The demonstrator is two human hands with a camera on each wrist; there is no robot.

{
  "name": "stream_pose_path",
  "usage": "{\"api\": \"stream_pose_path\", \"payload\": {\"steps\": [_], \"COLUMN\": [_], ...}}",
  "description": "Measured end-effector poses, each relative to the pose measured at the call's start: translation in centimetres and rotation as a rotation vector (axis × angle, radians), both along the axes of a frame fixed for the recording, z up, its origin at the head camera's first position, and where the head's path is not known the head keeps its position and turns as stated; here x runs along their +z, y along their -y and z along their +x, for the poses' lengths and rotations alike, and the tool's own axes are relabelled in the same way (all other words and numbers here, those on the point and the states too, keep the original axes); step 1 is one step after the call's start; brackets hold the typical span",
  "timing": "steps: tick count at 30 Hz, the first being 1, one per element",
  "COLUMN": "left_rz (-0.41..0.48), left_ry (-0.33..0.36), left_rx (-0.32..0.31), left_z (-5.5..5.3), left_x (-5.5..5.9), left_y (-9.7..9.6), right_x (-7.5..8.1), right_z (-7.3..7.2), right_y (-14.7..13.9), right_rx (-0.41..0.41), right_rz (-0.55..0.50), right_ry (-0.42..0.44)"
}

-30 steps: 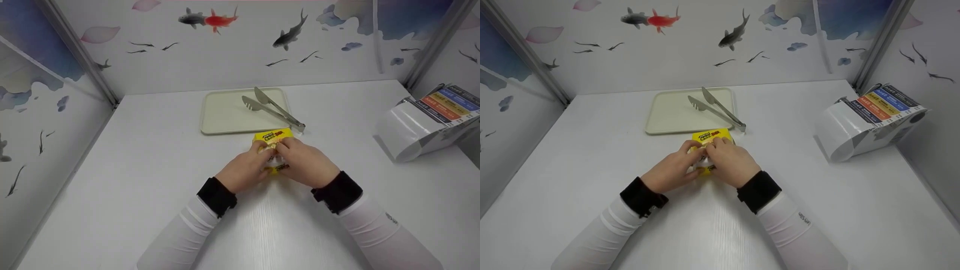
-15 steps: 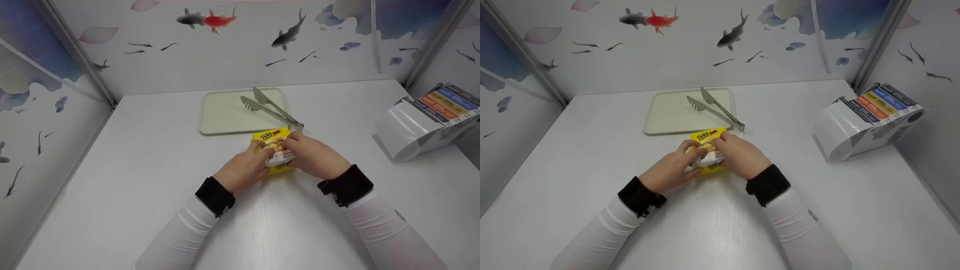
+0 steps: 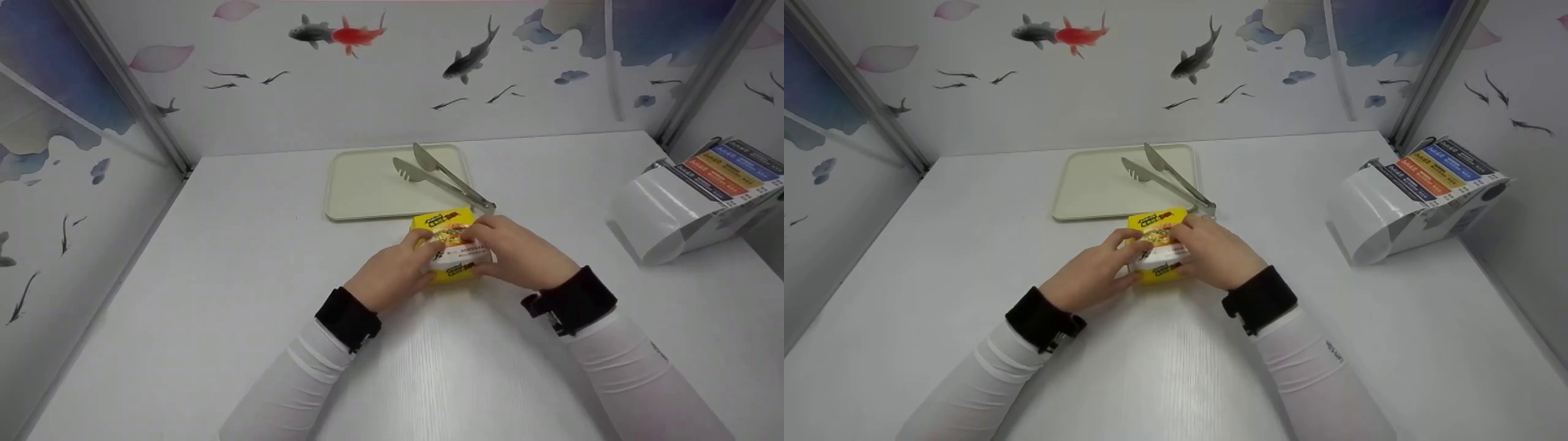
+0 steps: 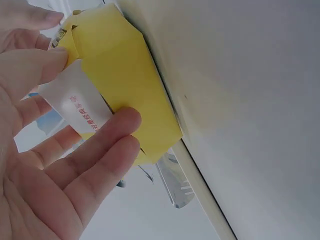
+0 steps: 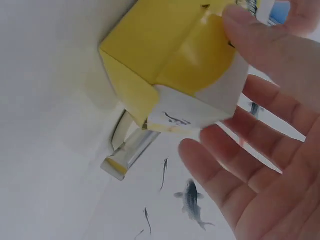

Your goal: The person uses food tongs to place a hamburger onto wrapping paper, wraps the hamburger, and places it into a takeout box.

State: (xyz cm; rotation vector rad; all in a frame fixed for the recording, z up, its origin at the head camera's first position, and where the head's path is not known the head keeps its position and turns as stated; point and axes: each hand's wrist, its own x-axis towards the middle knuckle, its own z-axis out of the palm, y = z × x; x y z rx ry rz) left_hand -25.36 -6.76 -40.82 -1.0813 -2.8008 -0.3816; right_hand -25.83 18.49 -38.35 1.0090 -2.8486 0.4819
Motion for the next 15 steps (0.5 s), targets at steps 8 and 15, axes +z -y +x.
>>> {"api": "stream_pose_path", "payload": {"steps": [8,15], "left_rz": [0.086,0.067], "left_ry": [0.017,0.048], "left_rx": [0.121,0.347], "left_z": [0.3,-0.1], "left_x": [3.3,5.1], "left_y": [2.9,7.8], "right_x": [2.9,4.3], "right_z": [1.0,0.8], "right_y": [-3.7,-7.5], "right_rx": [-0.152,-0.316], "right_rz": [0.0,0.036], "right_ry": [0.094,0.227]}}
